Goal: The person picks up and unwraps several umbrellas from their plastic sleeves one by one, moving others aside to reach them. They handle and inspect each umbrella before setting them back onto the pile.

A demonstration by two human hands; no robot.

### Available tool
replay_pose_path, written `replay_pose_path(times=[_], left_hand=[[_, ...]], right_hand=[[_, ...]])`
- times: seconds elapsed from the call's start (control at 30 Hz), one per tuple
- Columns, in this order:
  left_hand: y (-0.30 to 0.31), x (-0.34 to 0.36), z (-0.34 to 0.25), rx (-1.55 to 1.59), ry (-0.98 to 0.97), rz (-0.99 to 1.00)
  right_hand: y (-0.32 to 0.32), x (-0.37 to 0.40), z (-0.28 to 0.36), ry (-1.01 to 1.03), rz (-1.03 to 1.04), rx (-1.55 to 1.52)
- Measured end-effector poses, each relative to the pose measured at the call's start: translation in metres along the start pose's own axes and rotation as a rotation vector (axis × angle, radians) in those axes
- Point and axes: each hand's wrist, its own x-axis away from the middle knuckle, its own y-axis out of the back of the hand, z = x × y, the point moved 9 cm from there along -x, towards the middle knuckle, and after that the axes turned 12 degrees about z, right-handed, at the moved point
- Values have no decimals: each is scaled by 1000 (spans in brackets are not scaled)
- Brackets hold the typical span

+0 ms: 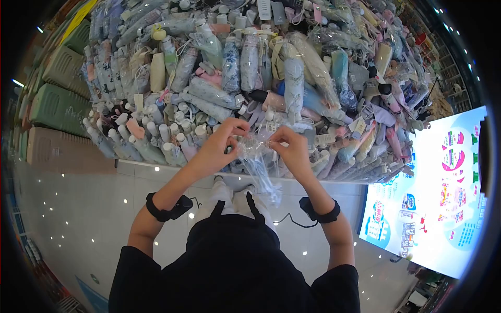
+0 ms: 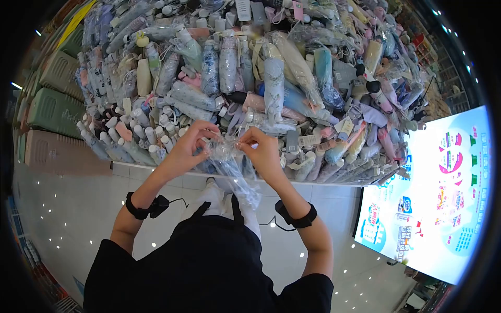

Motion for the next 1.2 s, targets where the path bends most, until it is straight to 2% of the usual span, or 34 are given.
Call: replay_pose_path(times=[0.07, 0.17, 0.27, 0.37, 0.47, 0.57, 0.67, 0.87, 0.9, 0.97, 1.0, 1.1, 1.2], left_hand=[[-4, 3, 11, 24, 15, 103], [10, 14, -22, -192, -186, -97], [13, 27, -34, -526, -298, -203], [11, 33, -42, -745, -399, -228], [46, 38, -45, -543, -283, -327], [59, 41, -47, -544, -190, -330], [14, 37, -64, -817, -435, -269], [10, 41, -52, -934, -477, -285], [16, 39, -48, -866, -445, -243], [26, 37, -43, -730, -386, -142], [31, 37, -35, -535, -323, -130], [52, 45, 2, 19, -5, -180], [67, 45, -3, -102, -82, -258]], right_hand=[[-4, 1, -6, -52, -15, 14], [-2, 1, -15, -92, -37, -4], [-8, -2, -24, -68, -27, -171], [-13, -2, -14, -36, -21, -95], [-5, 4, -16, -16, -52, 165], [-6, 11, -45, -170, 7, -2], [-17, 8, -36, -215, 28, -216], [-39, 4, -10, -134, 101, -333], [-41, 4, -10, -109, 95, -340], [-32, 2, 0, -22, 56, -90], [-28, 2, 7, 21, 31, 35], [-35, 1, 29, 94, 64, 149], [-40, -3, 29, 157, 44, 232]])
